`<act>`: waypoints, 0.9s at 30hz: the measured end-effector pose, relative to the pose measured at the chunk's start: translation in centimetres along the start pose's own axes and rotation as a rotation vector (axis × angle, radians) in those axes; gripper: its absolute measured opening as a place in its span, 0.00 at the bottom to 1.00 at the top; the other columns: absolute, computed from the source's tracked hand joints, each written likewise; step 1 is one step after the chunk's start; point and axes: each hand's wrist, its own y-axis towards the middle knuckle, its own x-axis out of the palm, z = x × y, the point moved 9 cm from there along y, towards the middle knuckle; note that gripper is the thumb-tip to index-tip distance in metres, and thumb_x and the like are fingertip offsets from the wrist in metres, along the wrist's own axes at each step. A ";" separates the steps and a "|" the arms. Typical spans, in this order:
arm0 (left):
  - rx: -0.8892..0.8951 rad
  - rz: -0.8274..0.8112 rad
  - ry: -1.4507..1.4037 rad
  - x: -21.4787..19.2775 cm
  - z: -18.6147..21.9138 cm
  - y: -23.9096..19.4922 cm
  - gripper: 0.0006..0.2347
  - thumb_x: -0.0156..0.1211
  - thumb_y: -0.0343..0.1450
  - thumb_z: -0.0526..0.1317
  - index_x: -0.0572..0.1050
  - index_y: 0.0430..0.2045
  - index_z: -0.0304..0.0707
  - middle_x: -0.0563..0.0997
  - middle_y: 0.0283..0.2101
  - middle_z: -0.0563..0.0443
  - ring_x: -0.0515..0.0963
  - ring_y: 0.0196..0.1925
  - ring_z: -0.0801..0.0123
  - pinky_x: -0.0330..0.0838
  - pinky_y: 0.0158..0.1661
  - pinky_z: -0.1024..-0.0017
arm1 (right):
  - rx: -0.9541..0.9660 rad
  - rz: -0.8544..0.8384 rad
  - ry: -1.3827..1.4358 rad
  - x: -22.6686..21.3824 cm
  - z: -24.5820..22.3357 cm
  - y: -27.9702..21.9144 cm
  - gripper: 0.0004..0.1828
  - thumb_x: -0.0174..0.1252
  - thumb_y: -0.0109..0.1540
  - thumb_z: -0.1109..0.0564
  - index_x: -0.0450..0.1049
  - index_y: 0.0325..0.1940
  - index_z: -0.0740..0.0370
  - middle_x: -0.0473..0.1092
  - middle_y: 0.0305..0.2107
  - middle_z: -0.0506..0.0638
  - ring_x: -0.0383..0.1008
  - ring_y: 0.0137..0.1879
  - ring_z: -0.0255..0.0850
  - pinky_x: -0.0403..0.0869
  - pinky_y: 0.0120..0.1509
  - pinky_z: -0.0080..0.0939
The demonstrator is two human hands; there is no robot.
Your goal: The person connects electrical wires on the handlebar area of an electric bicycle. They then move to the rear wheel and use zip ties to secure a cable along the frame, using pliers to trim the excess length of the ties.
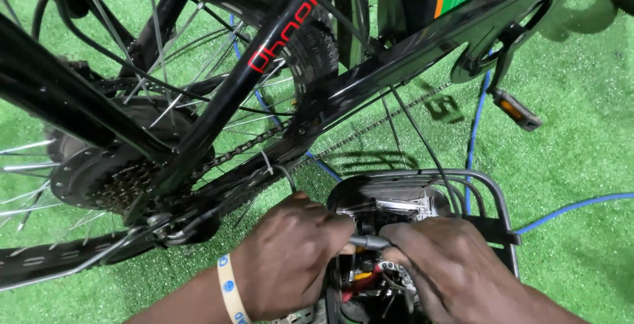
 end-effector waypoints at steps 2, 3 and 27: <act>-0.006 -0.032 0.023 0.3 -0.1 0.2 0.05 0.47 0.67 0.39 0.67 0.20 0.43 0.67 0.11 0.52 0.71 0.15 0.64 0.69 0.34 0.59 | -0.007 0.002 -0.013 0.4 0.1 0.0 0.11 0.41 0.63 0.57 0.67 0.43 0.64 0.62 0.17 0.52 0.63 0.18 0.46 0.61 0.23 0.45; -0.015 -0.067 0.044 0.7 -0.1 0.1 0.04 0.45 0.63 0.33 0.69 0.22 0.42 0.67 0.11 0.52 0.72 0.16 0.64 0.70 0.36 0.57 | -0.012 0.002 -0.023 0.7 0.1 -0.2 0.12 0.40 0.63 0.57 0.67 0.44 0.65 0.61 0.16 0.52 0.62 0.17 0.45 0.60 0.23 0.45; -0.497 0.687 0.120 5.0 3.1 -0.9 0.18 0.64 0.64 0.37 0.70 0.48 0.36 0.68 0.46 0.37 0.70 0.47 0.50 0.70 0.45 0.58 | 0.660 0.520 -0.138 -1.5 11.2 -13.1 0.09 0.60 0.61 0.56 0.69 0.36 0.63 0.69 0.31 0.54 0.69 0.32 0.44 0.69 0.36 0.43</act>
